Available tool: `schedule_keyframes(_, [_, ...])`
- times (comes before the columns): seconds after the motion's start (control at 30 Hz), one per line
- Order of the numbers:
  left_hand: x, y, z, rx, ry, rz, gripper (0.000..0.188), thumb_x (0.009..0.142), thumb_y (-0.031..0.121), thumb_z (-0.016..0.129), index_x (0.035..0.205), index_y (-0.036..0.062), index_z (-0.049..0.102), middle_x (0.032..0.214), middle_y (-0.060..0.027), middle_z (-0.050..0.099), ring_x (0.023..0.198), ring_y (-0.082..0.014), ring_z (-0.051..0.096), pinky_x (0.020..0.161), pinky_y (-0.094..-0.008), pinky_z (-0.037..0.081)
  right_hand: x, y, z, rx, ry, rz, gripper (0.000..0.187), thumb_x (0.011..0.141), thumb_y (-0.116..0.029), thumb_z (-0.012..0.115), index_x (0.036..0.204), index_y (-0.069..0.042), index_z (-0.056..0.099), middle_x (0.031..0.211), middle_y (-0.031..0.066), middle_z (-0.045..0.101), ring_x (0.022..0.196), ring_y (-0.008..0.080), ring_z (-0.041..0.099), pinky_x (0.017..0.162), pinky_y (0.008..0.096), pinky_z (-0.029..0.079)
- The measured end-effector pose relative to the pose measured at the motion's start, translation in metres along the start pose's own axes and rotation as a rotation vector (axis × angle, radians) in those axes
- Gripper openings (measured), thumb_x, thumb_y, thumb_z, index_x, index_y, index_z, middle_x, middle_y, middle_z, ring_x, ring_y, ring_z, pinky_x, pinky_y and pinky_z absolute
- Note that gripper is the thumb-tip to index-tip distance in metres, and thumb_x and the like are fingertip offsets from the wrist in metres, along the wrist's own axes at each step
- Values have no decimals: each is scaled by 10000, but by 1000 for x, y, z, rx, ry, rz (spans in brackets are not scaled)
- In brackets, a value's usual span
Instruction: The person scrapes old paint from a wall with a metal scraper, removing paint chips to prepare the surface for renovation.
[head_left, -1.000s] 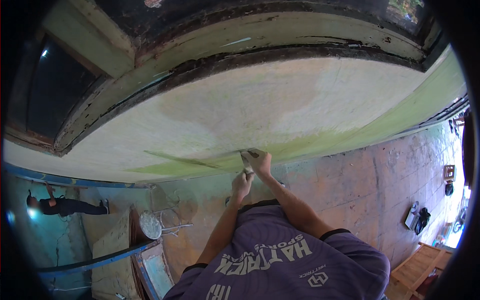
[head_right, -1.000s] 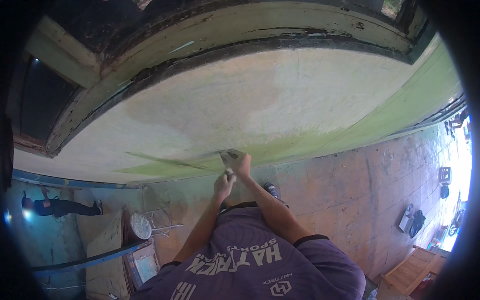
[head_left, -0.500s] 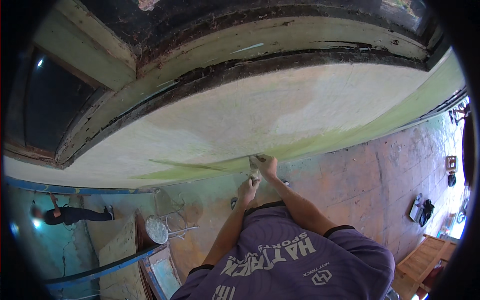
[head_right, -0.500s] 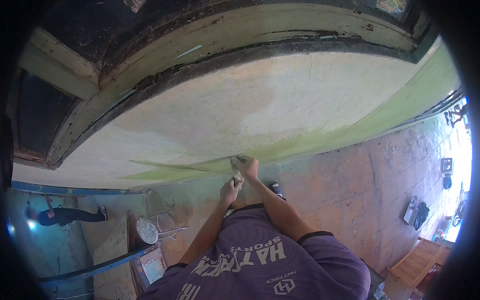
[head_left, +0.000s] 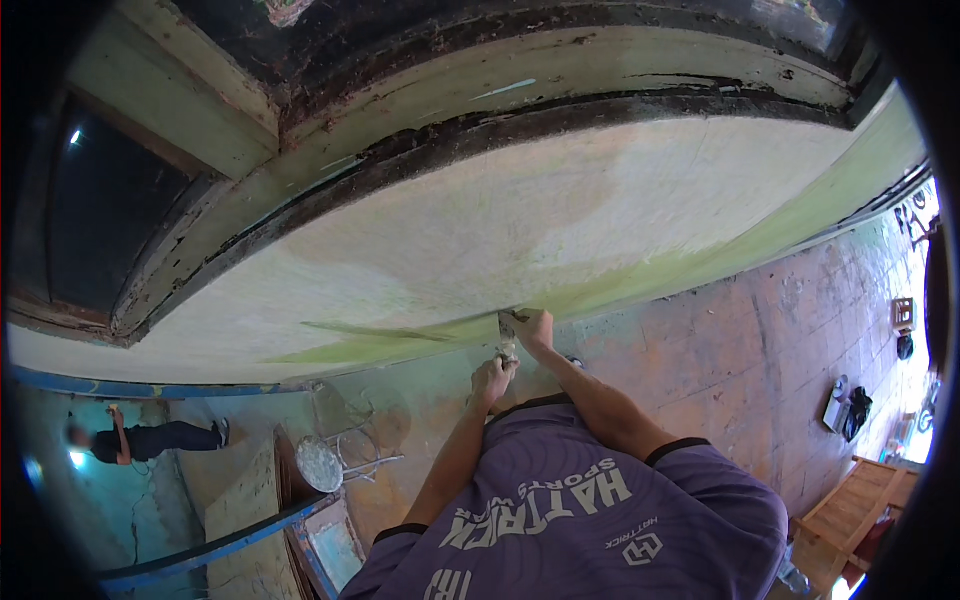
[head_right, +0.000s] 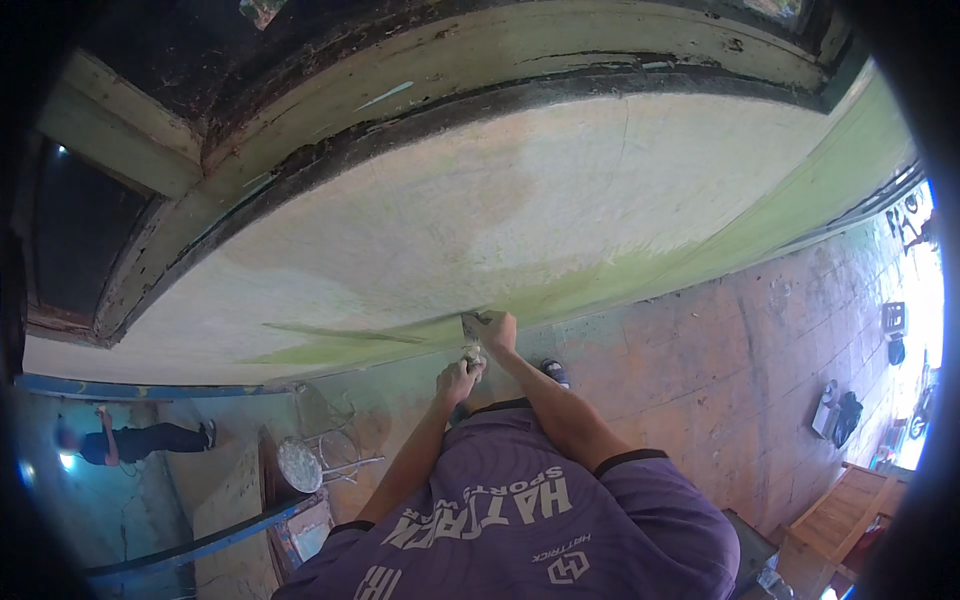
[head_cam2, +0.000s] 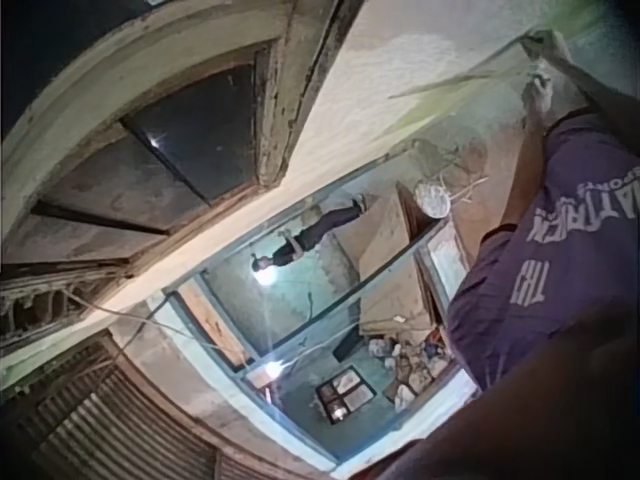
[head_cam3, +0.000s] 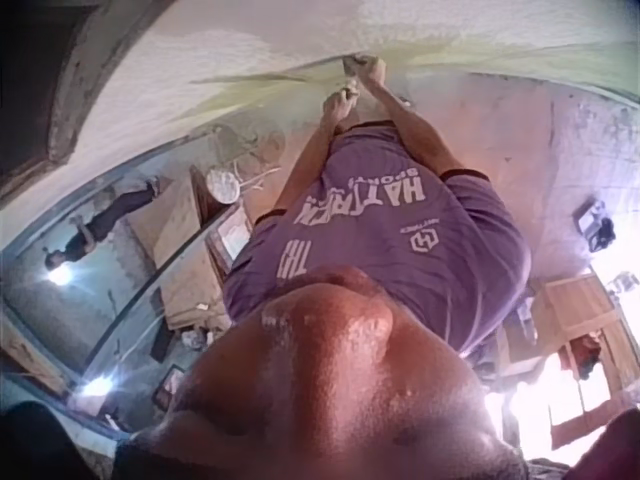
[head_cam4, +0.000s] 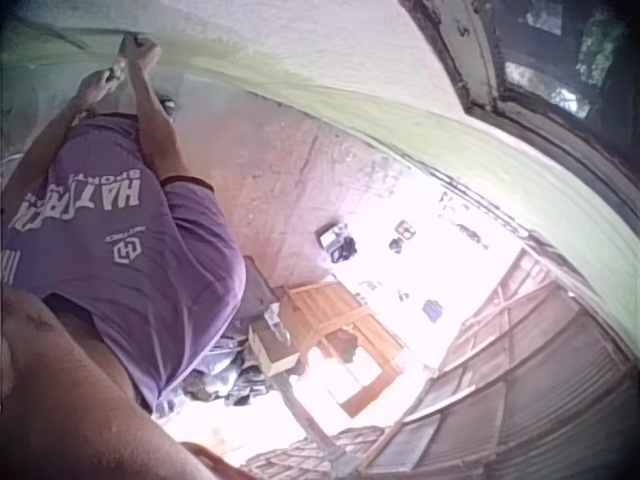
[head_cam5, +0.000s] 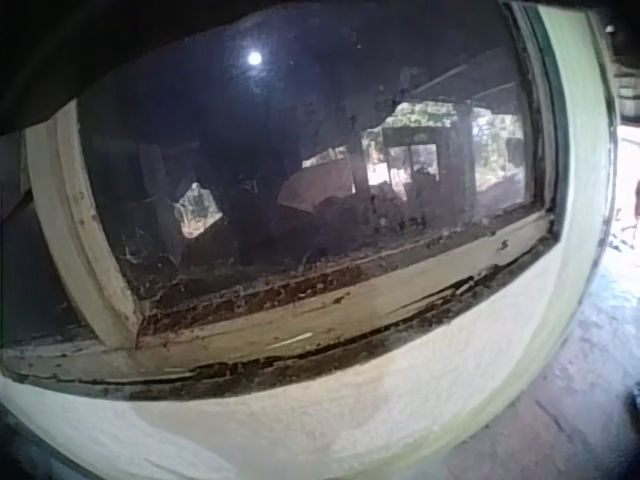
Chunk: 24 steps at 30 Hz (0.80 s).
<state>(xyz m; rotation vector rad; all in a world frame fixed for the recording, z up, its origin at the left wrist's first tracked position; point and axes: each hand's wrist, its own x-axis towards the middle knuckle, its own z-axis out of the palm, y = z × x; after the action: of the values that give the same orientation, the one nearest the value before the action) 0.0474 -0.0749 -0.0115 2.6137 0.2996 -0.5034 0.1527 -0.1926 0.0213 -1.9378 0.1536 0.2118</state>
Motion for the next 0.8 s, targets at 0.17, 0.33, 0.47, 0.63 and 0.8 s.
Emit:
schedule_keyframes(0.17, [5,14,-25,-111,175,3,520,901,543,500,953,41,626,899,-220,668,845,-427,634,749,-513,485,-16,-60,-15,163,43,-50,304,728,-252,792,835,24,723,712,124,707,621,136,661,582,300,502])
schedule_keyframes(0.33, [3,2,-9,-104,143,2,524,900,532,516,943,20,618,872,-238,655,844,-427,629,739,-510,487,-8,-32,-6,174,27,-77,287,731,-237,797,813,28,723,695,116,703,612,114,641,567,300,490])
schedule_keyframes(0.47, [-3,-6,-9,-37,193,45,506,895,535,520,975,44,615,876,-212,665,818,-410,638,717,-513,487,-11,-32,-2,125,-9,-12,302,734,-242,802,826,34,723,711,106,707,638,107,640,586,276,492])
schedule_keyframes(0.63, [2,1,-23,-170,325,81,500,894,538,517,1022,65,619,896,-196,674,820,-399,646,721,-510,492,-20,-58,-9,292,36,-4,321,736,-264,806,810,37,724,710,86,706,646,103,634,599,270,492])
schedule_keyframes(0.8, [-4,-7,-17,-65,127,54,582,899,587,475,1019,36,621,891,-225,665,859,-409,637,751,-495,494,-9,-16,2,78,16,79,358,732,-295,814,822,40,724,701,76,701,640,103,622,594,265,486])
